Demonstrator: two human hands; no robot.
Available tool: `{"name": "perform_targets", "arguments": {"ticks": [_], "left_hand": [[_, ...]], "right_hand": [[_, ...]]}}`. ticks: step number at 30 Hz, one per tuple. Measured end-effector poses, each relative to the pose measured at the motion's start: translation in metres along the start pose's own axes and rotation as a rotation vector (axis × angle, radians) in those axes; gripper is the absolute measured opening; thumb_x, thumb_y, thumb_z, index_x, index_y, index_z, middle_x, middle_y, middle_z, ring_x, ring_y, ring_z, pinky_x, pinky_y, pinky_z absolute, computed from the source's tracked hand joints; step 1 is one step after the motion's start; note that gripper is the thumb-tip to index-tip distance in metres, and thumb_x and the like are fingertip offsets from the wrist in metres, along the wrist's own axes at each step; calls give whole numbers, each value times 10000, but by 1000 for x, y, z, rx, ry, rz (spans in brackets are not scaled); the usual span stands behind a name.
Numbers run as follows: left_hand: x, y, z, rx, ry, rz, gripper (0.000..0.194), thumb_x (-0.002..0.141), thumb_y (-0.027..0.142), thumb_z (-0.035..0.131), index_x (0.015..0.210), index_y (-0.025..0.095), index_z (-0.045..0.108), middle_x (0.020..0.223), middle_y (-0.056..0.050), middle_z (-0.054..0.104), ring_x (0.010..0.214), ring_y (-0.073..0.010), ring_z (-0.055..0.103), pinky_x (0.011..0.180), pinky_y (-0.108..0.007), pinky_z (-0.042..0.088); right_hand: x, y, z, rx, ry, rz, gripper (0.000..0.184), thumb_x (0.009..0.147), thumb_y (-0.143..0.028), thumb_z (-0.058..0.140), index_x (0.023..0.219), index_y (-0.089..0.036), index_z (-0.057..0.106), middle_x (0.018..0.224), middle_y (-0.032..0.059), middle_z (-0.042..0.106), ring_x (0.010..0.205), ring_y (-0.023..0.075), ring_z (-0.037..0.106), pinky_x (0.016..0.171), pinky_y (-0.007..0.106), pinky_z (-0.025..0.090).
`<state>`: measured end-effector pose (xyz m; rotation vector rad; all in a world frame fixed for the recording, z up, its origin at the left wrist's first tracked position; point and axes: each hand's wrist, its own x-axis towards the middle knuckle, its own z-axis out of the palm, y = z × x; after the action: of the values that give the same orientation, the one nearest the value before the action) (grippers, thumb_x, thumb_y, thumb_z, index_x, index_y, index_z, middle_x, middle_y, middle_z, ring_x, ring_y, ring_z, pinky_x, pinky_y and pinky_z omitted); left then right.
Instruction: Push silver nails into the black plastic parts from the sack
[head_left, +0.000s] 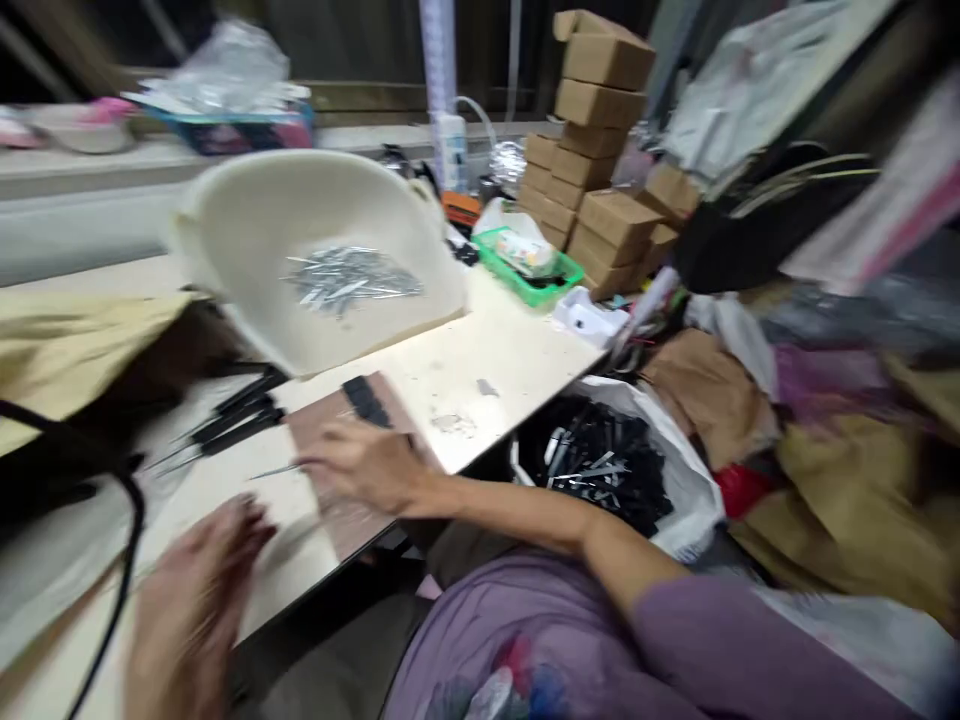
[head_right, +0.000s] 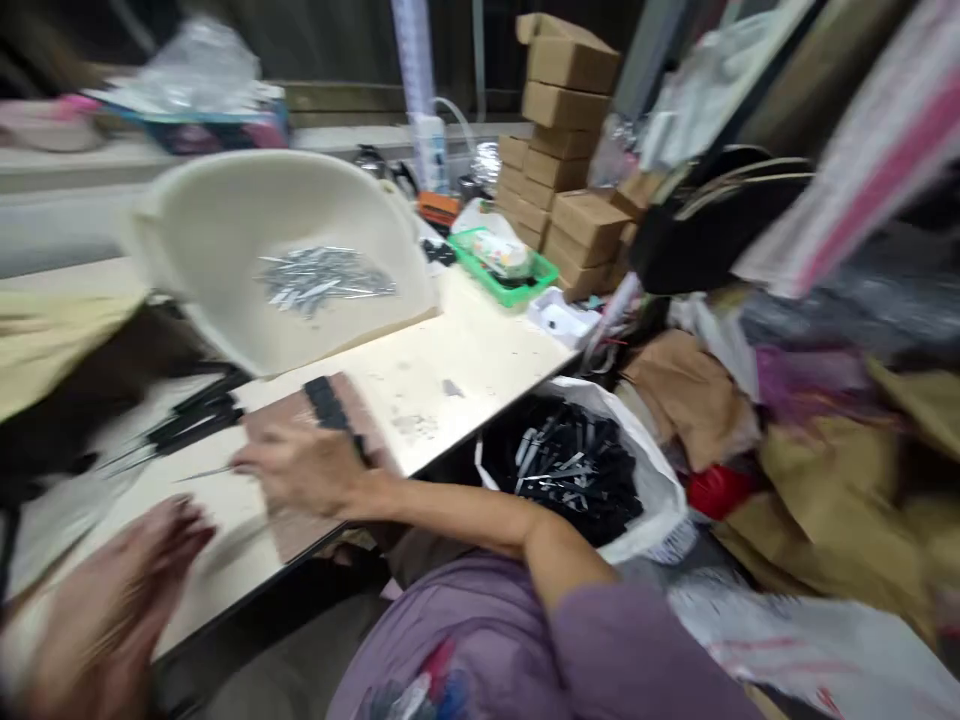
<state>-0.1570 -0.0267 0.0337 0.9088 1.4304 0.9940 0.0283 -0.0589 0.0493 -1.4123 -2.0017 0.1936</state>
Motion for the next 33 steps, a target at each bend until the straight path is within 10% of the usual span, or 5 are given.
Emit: {"name": "perform_targets", "arguments": {"ticks": [9, 33], "left_hand": [[-25, 5, 26, -480, -280, -63, 324, 577, 267, 813, 787, 86, 645, 678, -18, 650, 554, -59, 565, 602, -198, 494], [-32, -3, 20, -119, -223, 230, 239, 687, 317, 723, 830, 127, 705, 723, -30, 686, 657, -111, 608, 668, -230, 492]], "right_hand": [[-17, 4, -28, -79, 40, -131, 227, 934, -263, 431, 989, -209, 644, 922, 27, 645, 866, 142, 544, 765, 258, 407], [-23, -4, -23, -348, 27, -124, 225, 926, -270, 426, 883, -184, 629, 784, 34, 619, 727, 144, 527, 661, 273, 318]]}}
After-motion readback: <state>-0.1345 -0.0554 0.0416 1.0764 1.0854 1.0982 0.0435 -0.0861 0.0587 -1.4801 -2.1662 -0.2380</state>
